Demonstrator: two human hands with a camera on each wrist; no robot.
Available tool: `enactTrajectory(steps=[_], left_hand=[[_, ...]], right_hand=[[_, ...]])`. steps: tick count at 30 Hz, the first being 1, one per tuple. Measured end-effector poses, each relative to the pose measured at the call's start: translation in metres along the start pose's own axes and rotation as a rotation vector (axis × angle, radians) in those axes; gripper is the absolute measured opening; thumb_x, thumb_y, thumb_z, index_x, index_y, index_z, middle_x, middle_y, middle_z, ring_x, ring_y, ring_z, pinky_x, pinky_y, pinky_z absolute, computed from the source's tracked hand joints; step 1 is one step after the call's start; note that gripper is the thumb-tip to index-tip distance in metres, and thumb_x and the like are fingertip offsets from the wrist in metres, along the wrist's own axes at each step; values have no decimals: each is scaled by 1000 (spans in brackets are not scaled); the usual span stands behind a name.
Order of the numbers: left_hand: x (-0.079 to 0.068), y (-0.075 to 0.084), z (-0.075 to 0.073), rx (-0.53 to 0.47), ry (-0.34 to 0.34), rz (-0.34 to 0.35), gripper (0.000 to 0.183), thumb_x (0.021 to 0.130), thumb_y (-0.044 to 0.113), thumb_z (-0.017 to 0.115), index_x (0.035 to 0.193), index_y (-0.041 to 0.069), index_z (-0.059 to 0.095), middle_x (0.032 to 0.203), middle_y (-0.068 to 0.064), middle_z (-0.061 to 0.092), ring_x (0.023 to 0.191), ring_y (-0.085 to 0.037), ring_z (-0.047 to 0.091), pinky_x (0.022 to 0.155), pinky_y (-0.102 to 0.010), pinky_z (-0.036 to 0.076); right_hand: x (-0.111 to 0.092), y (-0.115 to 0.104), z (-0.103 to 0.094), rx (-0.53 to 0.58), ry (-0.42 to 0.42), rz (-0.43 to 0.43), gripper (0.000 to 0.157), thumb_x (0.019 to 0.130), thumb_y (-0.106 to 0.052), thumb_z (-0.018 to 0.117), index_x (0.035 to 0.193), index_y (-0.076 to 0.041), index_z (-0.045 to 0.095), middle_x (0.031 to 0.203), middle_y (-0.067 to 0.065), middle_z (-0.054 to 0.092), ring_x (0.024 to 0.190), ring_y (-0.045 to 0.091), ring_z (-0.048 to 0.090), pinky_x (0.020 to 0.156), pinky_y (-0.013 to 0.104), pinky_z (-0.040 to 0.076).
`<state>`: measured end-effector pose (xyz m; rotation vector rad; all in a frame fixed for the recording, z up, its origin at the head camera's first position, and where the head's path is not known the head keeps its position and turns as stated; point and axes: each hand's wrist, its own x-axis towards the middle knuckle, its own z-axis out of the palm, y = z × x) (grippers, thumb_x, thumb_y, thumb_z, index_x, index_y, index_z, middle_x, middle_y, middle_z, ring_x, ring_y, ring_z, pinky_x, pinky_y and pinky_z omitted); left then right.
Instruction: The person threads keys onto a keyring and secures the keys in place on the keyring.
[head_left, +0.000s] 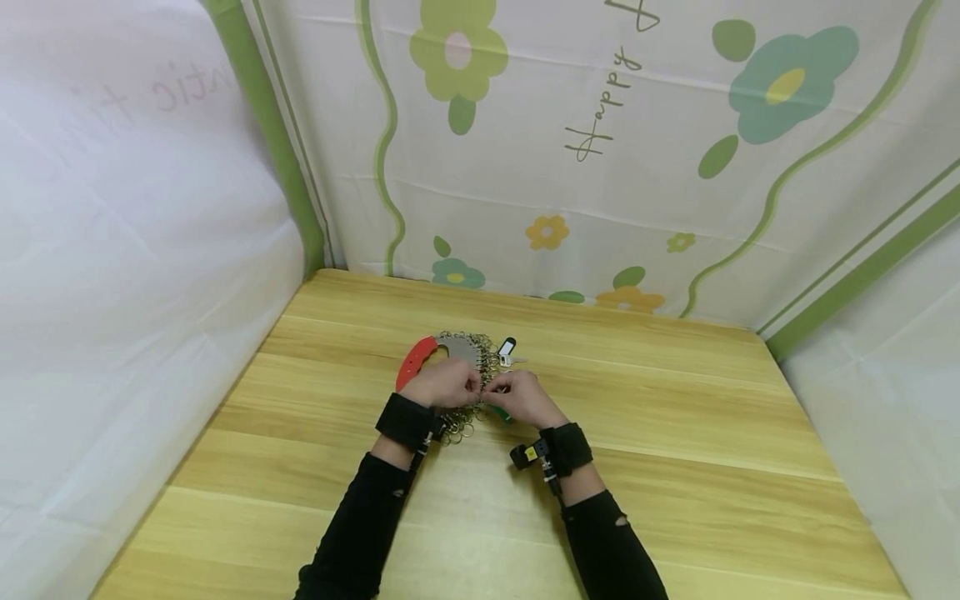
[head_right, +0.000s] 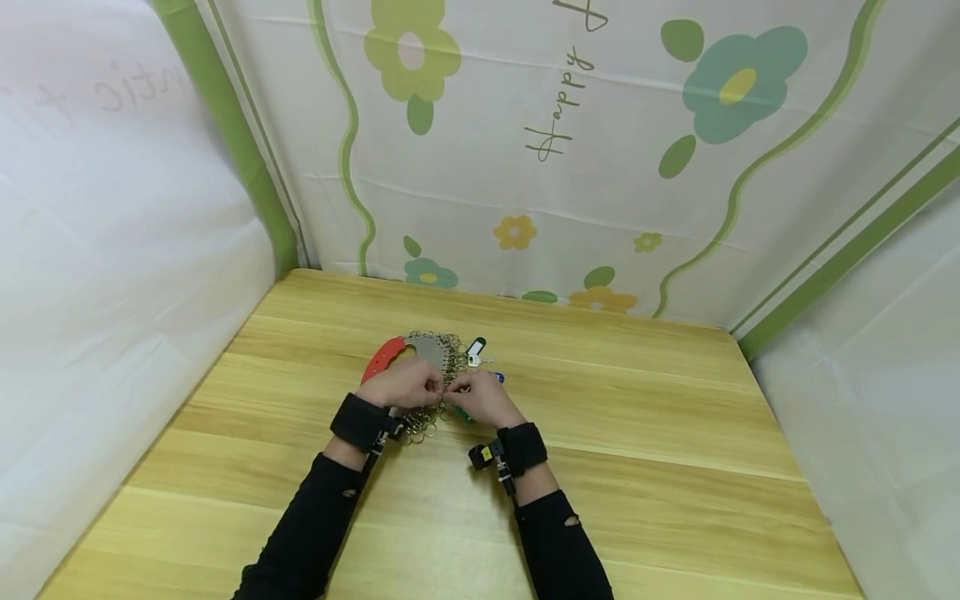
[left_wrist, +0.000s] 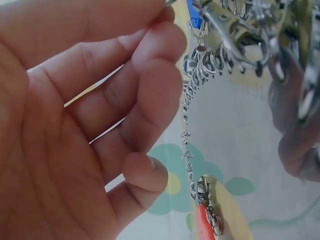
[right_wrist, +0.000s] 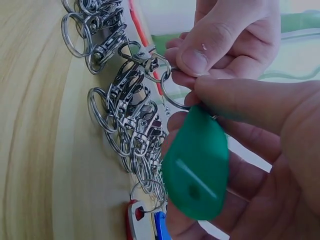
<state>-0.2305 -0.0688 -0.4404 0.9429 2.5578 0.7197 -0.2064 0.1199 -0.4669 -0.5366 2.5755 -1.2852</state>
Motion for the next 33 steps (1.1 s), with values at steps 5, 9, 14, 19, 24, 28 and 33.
enactTrajectory(steps=[5, 9, 14, 19, 24, 28, 33], left_hand=[[1, -1, 0, -29, -2, -7, 24, 89, 9, 58, 65, 14, 59, 58, 5, 45, 48, -10, 39, 52, -24, 35], [0, -3, 0, -47, -5, -6, 18, 88, 7, 59, 71, 10, 66, 60, 5, 49, 48, -10, 41, 52, -24, 36], [0, -4, -1, -37, -10, 13, 13, 87, 7, 61, 76, 9, 69, 64, 4, 54, 50, -10, 43, 53, -24, 37], [-1, -2, -1, -34, -4, 14, 14, 84, 4, 61, 73, 10, 67, 65, 4, 55, 51, -10, 44, 53, -24, 37], [-1, 1, -1, -1, -2, -1, 19, 85, 6, 61, 68, 14, 64, 63, 5, 53, 51, -10, 43, 54, -24, 37], [-1, 3, -1, 11, 5, 5, 22, 88, 10, 62, 66, 16, 62, 61, 5, 51, 50, -9, 41, 53, -23, 36], [-2, 4, -2, -28, 3, 7, 20, 92, 14, 59, 73, 11, 66, 62, 5, 51, 49, -10, 42, 52, -23, 36]], right_hand=[[1, 0, 0, -1, -2, -20, 9, 90, -17, 65, 87, -17, 74, 88, -4, 66, 76, 12, 60, 66, 30, 49], [1, 0, 0, 2, -1, -27, 9, 91, -18, 65, 87, -16, 74, 89, -4, 66, 76, 13, 59, 66, 31, 48], [1, 1, -1, 8, -6, -17, 11, 91, -19, 65, 88, -13, 74, 90, -4, 65, 73, 14, 57, 64, 30, 46], [0, 2, -1, 8, -18, -21, 10, 91, -17, 65, 89, -12, 74, 89, -4, 66, 75, 13, 59, 66, 30, 49], [0, 3, -1, -2, -30, -34, 9, 91, -17, 65, 90, -14, 74, 90, -3, 65, 71, 13, 58, 62, 29, 47], [0, 3, -2, -1, -34, -40, 8, 90, -18, 66, 89, -17, 74, 91, -3, 65, 71, 13, 58, 61, 28, 47], [0, 3, -2, 36, -46, -36, 8, 90, -17, 66, 90, -15, 74, 92, -2, 66, 76, 14, 60, 65, 30, 49]])
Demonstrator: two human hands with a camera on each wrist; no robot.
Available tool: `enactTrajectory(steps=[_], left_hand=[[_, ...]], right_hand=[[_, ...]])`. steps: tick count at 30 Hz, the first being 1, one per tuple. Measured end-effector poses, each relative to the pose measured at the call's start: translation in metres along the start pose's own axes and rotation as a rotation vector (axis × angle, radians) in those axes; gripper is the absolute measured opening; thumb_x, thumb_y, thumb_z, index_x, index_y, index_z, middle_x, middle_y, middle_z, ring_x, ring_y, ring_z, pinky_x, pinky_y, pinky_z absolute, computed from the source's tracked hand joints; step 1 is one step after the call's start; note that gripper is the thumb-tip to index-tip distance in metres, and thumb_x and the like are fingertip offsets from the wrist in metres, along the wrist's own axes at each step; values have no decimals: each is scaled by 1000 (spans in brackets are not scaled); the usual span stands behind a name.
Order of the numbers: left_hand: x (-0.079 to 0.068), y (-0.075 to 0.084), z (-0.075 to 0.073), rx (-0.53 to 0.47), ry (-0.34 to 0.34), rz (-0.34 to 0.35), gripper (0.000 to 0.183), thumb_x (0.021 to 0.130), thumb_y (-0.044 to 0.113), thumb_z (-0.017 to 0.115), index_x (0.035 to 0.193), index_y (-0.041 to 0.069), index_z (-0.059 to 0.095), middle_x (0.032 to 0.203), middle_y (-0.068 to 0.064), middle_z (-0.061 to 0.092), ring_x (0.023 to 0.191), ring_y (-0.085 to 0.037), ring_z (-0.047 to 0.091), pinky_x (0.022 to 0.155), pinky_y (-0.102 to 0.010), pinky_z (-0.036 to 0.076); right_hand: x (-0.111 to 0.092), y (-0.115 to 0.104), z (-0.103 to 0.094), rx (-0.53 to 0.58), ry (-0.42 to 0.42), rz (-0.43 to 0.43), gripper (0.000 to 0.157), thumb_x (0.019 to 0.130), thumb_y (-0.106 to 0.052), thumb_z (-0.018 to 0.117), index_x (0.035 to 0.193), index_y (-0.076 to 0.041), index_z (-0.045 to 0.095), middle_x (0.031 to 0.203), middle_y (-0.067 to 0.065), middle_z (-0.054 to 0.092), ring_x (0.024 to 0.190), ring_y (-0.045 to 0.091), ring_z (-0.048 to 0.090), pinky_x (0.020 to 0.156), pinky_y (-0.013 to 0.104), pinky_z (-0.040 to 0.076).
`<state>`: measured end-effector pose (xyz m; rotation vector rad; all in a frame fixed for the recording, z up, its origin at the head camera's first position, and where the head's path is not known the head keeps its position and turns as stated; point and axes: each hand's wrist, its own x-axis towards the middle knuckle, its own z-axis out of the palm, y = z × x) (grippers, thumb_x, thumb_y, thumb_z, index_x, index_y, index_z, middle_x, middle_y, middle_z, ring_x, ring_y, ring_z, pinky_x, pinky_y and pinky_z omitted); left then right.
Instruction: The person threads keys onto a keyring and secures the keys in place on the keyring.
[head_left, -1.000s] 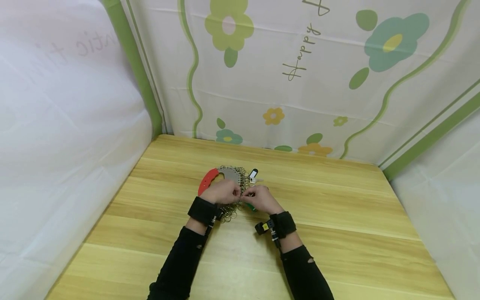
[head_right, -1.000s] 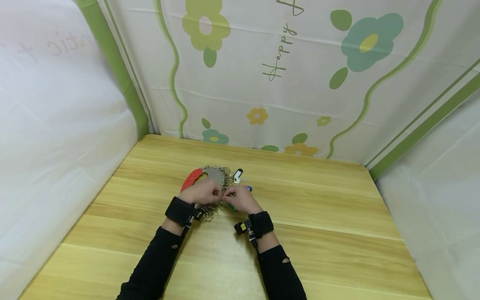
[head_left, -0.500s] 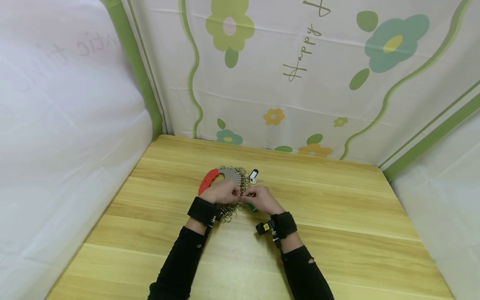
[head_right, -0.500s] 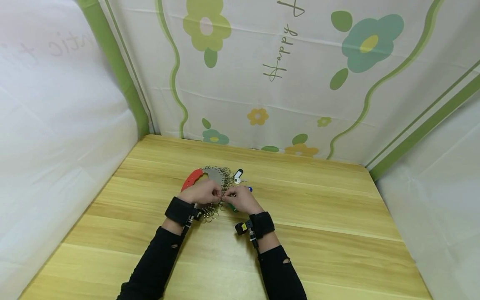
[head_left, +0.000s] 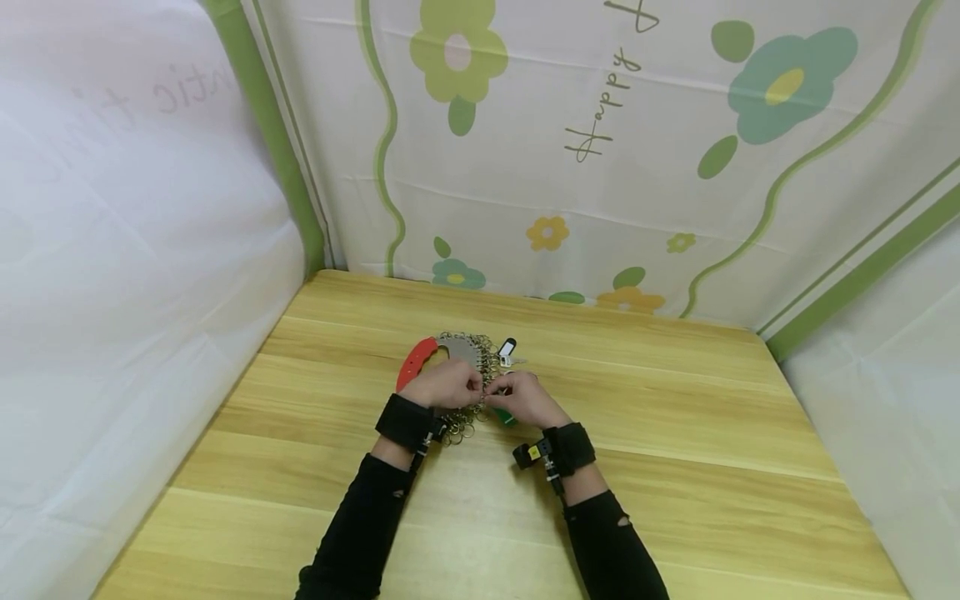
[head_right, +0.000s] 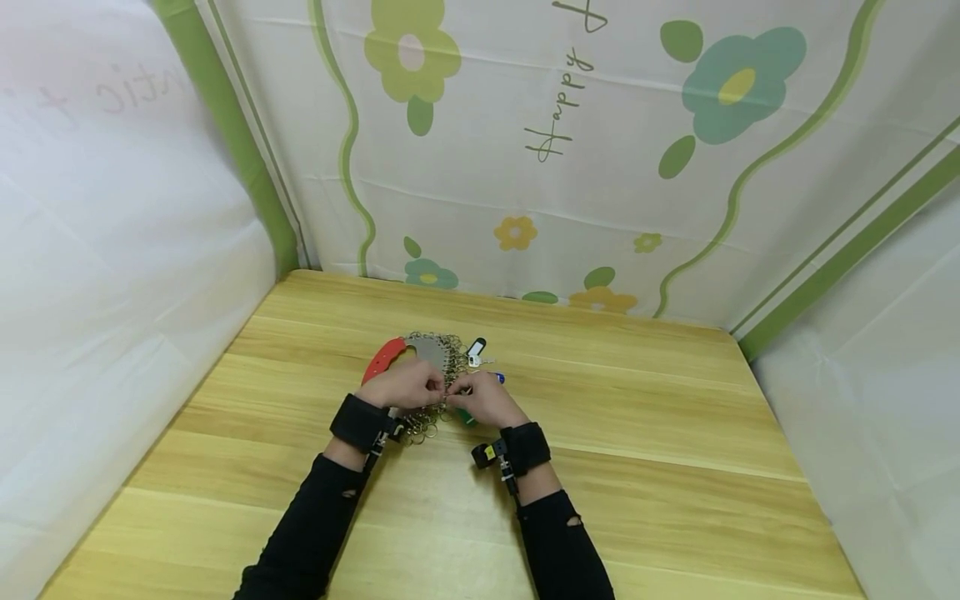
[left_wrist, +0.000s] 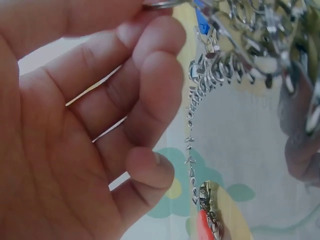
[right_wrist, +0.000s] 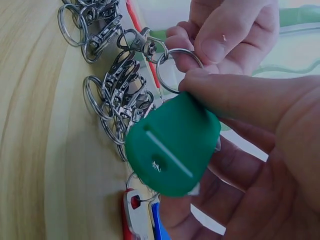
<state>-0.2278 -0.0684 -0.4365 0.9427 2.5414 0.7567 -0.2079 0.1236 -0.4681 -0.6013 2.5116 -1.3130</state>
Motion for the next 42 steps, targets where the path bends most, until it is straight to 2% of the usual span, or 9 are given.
enactTrajectory(steps=[3, 11, 23, 34, 42], left_hand=[[0, 0, 0, -24, -12, -15, 20, 93, 15, 57, 76, 10, 67, 62, 5, 51, 48, -9, 42, 51, -23, 36], [3, -1, 2, -40, -58, -40, 32, 94, 23, 60, 64, 15, 52, 56, 5, 40, 45, -9, 37, 47, -23, 33], [1, 0, 1, -73, -70, -38, 35, 95, 25, 58, 63, 14, 49, 55, 4, 37, 43, -11, 36, 47, -24, 33], [2, -2, 3, -49, -68, -53, 35, 94, 30, 59, 64, 15, 51, 56, 4, 40, 44, -9, 37, 48, -23, 34], [3, -3, 3, -76, -78, -55, 31, 92, 25, 60, 63, 16, 52, 55, 5, 40, 43, -9, 35, 47, -23, 32]], right_hand=[[0, 1, 0, 3, -9, -13, 9, 90, -16, 65, 90, -14, 74, 91, -2, 66, 77, 14, 60, 65, 30, 49], [-1, 2, -1, -26, -37, -56, 10, 92, -15, 64, 90, -16, 73, 88, -4, 65, 71, 13, 59, 63, 29, 48], [0, 5, -2, -34, -45, -80, 10, 92, -16, 63, 94, -17, 72, 90, -5, 65, 72, 13, 59, 64, 29, 48], [0, 6, -1, -27, -48, -106, 9, 92, -17, 63, 92, -16, 72, 89, -5, 65, 74, 13, 59, 66, 30, 49], [-1, 8, -1, -28, -40, -86, 10, 92, -15, 63, 91, -18, 72, 90, -3, 64, 76, 14, 58, 67, 32, 49]])
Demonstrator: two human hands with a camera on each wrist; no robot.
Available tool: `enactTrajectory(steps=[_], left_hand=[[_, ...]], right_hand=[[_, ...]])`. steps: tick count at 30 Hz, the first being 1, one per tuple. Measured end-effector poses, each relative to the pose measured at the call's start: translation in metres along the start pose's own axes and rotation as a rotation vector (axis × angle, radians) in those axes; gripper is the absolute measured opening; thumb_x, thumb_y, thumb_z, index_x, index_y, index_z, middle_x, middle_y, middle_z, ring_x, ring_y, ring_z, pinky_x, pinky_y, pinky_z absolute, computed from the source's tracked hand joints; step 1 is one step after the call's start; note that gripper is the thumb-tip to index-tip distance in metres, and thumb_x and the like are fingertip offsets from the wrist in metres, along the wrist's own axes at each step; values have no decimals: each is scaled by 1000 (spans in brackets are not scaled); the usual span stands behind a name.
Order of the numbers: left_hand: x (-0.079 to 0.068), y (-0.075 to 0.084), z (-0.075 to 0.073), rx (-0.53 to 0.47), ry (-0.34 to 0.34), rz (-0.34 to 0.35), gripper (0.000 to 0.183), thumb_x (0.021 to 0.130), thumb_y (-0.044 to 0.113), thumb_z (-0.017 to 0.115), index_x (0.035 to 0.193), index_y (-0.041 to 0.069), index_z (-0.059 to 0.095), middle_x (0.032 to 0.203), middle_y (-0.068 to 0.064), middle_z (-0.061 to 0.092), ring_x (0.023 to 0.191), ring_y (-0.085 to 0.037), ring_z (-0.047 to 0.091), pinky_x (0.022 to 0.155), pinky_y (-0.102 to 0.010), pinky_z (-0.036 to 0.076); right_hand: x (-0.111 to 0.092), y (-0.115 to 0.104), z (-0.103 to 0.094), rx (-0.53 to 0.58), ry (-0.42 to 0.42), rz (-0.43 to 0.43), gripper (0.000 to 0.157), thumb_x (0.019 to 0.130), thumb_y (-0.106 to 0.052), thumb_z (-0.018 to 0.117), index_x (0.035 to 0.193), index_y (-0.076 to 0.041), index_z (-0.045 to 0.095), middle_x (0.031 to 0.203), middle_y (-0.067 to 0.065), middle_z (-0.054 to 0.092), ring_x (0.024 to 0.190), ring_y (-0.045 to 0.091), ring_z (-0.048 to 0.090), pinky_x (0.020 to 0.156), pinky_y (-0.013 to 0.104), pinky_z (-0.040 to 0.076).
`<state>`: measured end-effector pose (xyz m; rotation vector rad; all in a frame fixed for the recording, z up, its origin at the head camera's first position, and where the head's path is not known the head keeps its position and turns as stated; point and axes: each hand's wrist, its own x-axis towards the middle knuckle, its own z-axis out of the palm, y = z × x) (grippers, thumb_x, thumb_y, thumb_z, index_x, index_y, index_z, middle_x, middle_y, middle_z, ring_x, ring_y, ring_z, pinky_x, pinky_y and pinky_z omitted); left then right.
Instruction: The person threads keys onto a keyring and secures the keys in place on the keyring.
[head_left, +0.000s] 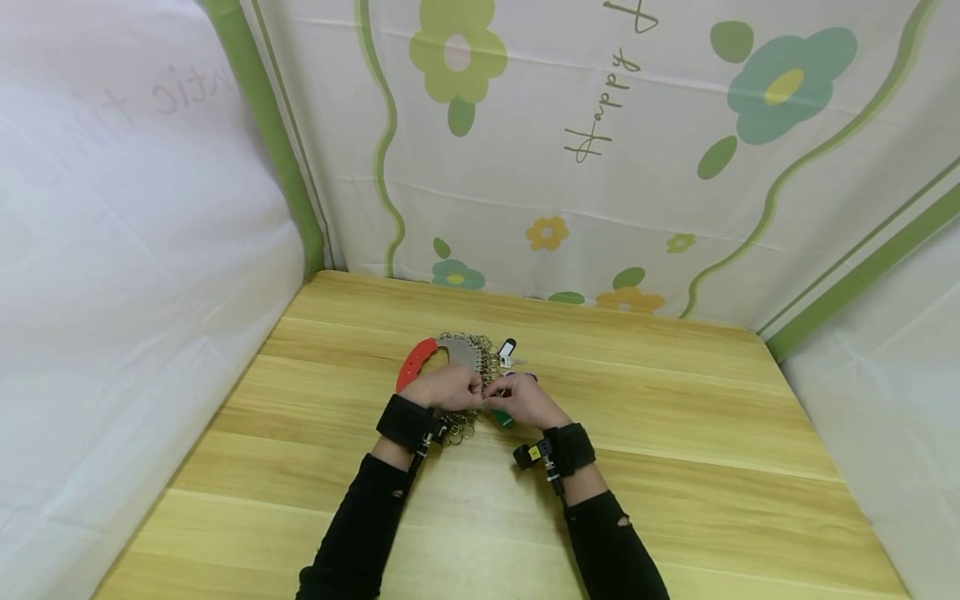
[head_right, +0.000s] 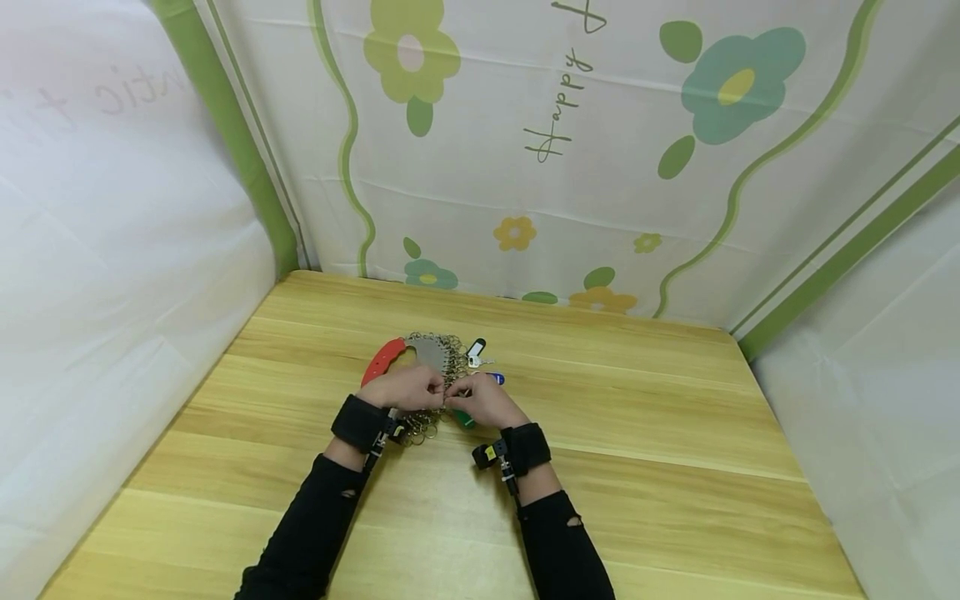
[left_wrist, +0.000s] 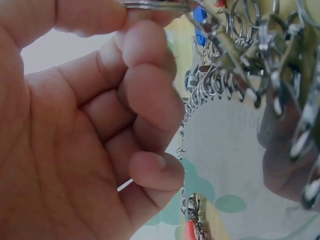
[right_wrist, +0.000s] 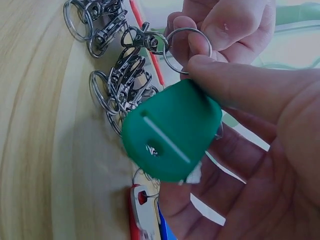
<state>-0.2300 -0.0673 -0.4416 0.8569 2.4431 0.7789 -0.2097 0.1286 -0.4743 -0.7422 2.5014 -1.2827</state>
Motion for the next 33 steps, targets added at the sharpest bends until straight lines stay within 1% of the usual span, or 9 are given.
enactTrajectory(steps=[3, 6, 9, 12, 15, 19, 23, 29, 33], left_hand=[[0, 0, 0, 0, -4, -3, 26, 89, 20, 61, 65, 16, 53, 56, 5, 41, 44, -9, 35, 47, -23, 32], [1, 0, 0, 21, 5, -4, 22, 85, 15, 61, 65, 16, 52, 57, 5, 41, 45, -9, 37, 48, -23, 33], [1, 1, 1, 52, 19, -6, 21, 83, 16, 63, 64, 16, 52, 57, 5, 43, 46, -9, 39, 48, -23, 34], [1, 1, 1, 65, 34, -6, 24, 83, 18, 65, 64, 16, 52, 57, 5, 44, 46, -9, 40, 49, -24, 35], [1, 1, 2, 57, 51, -5, 25, 83, 19, 65, 63, 16, 51, 56, 5, 42, 46, -10, 39, 49, -24, 34], [0, 2, 3, 56, 78, 16, 24, 80, 12, 60, 60, 15, 47, 54, 5, 37, 45, -10, 33, 50, -24, 30], [1, 3, 4, 88, 89, 32, 25, 79, 8, 57, 59, 15, 43, 53, 5, 32, 46, -10, 27, 51, -24, 27], [2, 4, 4, 88, 92, 5, 26, 79, 9, 58, 59, 15, 42, 53, 6, 30, 46, -10, 27, 51, -24, 26], [2, 5, 4, 89, 90, -5, 27, 79, 8, 58, 59, 15, 42, 53, 5, 30, 46, -10, 27, 51, -24, 26]], right_hand=[[-1, -2, -1, -9, 1, 25, 11, 93, -15, 62, 92, -19, 72, 90, -3, 63, 75, 14, 58, 65, 31, 49], [-1, -5, -3, -25, 4, 62, 14, 95, -18, 59, 92, -18, 72, 88, -3, 63, 70, 13, 56, 62, 29, 47], [-2, -8, -5, -23, 10, 96, 17, 96, -19, 57, 91, -15, 73, 85, -1, 62, 64, 13, 52, 59, 27, 44], [-3, -11, -7, 0, 13, 115, 18, 96, -18, 58, 89, -12, 73, 82, 0, 62, 59, 14, 48, 56, 26, 41], [-4, -12, -7, 21, 12, 122, 15, 94, -17, 60, 88, -14, 73, 81, -1, 64, 54, 15, 48, 52, 26, 42], [-3, -9, -4, 35, 5, 121, 15, 94, -17, 59, 89, -17, 73, 81, -2, 66, 50, 14, 50, 50, 26, 43], [-2, -7, -2, 30, 6, 124, 15, 95, -17, 58, 91, -17, 72, 80, -2, 66, 48, 12, 48, 49, 26, 41], [-1, -6, -2, 27, 8, 125, 16, 96, -16, 57, 92, -16, 72, 81, -2, 66, 44, 12, 45, 48, 26, 40], [-1, -7, -2, 25, 10, 121, 16, 96, -14, 57, 92, -14, 72, 81, -2, 66, 44, 11, 47, 49, 27, 42]])
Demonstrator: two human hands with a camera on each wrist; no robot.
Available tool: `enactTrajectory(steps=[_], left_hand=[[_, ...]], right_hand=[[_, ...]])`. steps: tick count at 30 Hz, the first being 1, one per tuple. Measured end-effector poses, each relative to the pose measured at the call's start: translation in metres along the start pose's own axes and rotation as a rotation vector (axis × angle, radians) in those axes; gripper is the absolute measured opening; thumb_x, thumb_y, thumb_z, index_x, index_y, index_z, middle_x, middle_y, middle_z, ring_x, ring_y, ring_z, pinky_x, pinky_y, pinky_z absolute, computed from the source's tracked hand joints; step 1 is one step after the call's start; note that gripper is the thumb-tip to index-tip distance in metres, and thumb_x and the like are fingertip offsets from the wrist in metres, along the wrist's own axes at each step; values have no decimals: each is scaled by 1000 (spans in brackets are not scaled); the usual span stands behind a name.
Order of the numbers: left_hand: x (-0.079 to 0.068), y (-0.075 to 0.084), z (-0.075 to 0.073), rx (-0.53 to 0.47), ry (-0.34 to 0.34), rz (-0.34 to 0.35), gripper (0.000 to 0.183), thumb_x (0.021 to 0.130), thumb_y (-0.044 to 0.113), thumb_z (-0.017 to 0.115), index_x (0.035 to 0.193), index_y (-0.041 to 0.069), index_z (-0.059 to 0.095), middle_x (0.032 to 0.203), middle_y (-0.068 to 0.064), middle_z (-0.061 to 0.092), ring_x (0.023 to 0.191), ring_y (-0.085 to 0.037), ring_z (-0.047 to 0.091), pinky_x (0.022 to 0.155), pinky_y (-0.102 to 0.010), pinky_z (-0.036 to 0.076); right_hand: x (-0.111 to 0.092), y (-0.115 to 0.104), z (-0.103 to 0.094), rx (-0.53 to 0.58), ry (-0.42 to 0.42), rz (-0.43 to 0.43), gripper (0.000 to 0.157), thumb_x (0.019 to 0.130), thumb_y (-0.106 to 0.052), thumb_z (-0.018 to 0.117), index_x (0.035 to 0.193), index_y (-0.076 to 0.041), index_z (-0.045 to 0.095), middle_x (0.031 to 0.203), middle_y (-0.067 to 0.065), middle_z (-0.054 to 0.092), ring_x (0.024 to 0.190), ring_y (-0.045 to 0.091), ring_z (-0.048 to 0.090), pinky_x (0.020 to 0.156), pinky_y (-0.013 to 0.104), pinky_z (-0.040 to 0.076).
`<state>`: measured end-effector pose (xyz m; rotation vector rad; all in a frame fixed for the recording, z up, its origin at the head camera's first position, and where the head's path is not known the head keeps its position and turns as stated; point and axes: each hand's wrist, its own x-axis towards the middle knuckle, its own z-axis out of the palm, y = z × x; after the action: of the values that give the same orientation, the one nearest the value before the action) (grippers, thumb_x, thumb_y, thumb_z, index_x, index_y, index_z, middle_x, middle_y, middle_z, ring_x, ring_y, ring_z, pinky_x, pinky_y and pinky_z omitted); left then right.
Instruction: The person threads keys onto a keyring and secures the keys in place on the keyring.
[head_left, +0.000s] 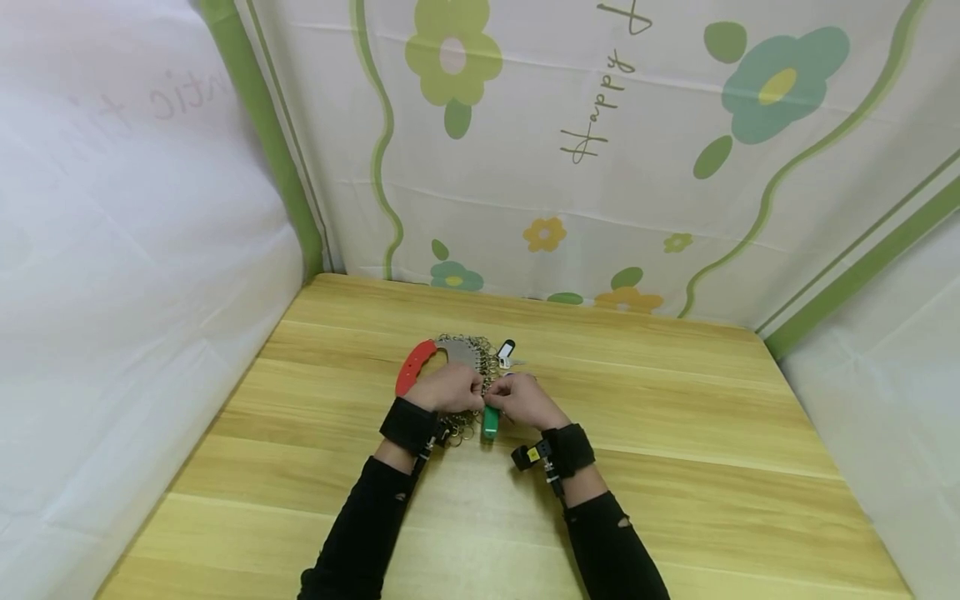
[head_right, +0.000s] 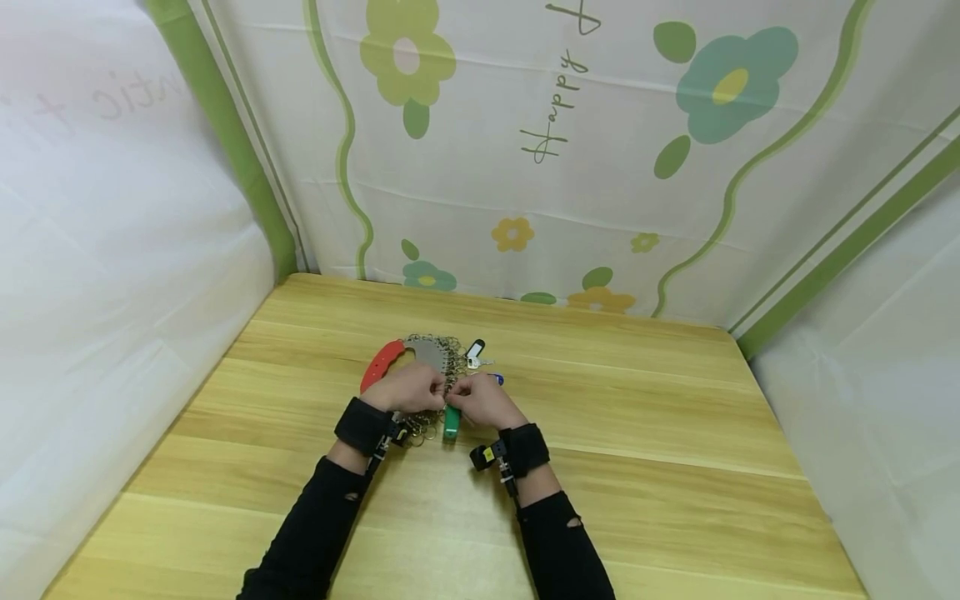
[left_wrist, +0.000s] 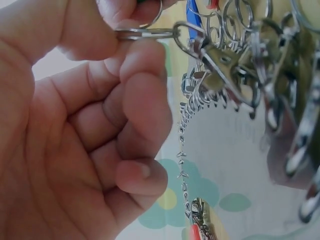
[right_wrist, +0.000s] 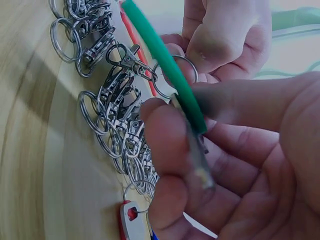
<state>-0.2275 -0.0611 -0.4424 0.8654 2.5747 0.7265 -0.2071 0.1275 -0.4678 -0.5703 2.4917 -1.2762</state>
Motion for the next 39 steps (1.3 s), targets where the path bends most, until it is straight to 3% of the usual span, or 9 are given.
enactTrajectory(steps=[6, 14, 19, 26, 32, 39], left_hand=[[1, 0, 1, 11, 8, 4, 27, 79, 7, 58, 59, 15, 41, 53, 5, 29, 46, -10, 25, 51, -24, 25], [-1, 3, -2, 38, 14, 14, 32, 79, 6, 59, 56, 16, 40, 51, 6, 27, 45, -9, 24, 50, -23, 24], [-2, 4, -3, 46, 11, 3, 33, 78, 4, 58, 56, 16, 37, 52, 6, 25, 46, -9, 22, 51, -23, 23], [-1, 5, -3, 83, 3, -8, 31, 79, 7, 59, 57, 16, 39, 53, 5, 26, 47, -10, 24, 52, -23, 24], [0, 5, -1, 116, 12, -21, 31, 79, 8, 61, 57, 16, 42, 53, 5, 29, 46, -10, 26, 50, -22, 25], [0, 5, 0, 99, 23, -29, 31, 80, 6, 61, 58, 16, 41, 53, 4, 29, 46, -10, 25, 51, -23, 25]], right_hand=[[0, -3, 1, -12, -2, 2, 16, 96, -14, 56, 90, -13, 71, 74, -1, 65, 46, 12, 48, 53, 27, 44], [2, -5, 4, -34, 0, -24, 21, 96, -12, 55, 79, -10, 67, 61, -1, 55, 44, 10, 39, 49, 24, 36], [4, -6, 8, -55, 17, -27, 25, 96, -11, 53, 73, -8, 63, 60, -1, 48, 46, 10, 35, 48, 23, 31], [3, -8, 9, -41, 60, 10, 22, 96, -14, 53, 80, -12, 69, 66, 0, 59, 47, 10, 39, 47, 23, 33], [3, -9, 10, -87, 58, -45, 26, 95, -8, 52, 72, -10, 63, 59, -2, 49, 45, 10, 34, 47, 23, 30], [3, -10, 11, -67, 48, -31, 27, 95, -8, 50, 70, -10, 60, 55, -3, 42, 43, 10, 36, 47, 23, 33]])
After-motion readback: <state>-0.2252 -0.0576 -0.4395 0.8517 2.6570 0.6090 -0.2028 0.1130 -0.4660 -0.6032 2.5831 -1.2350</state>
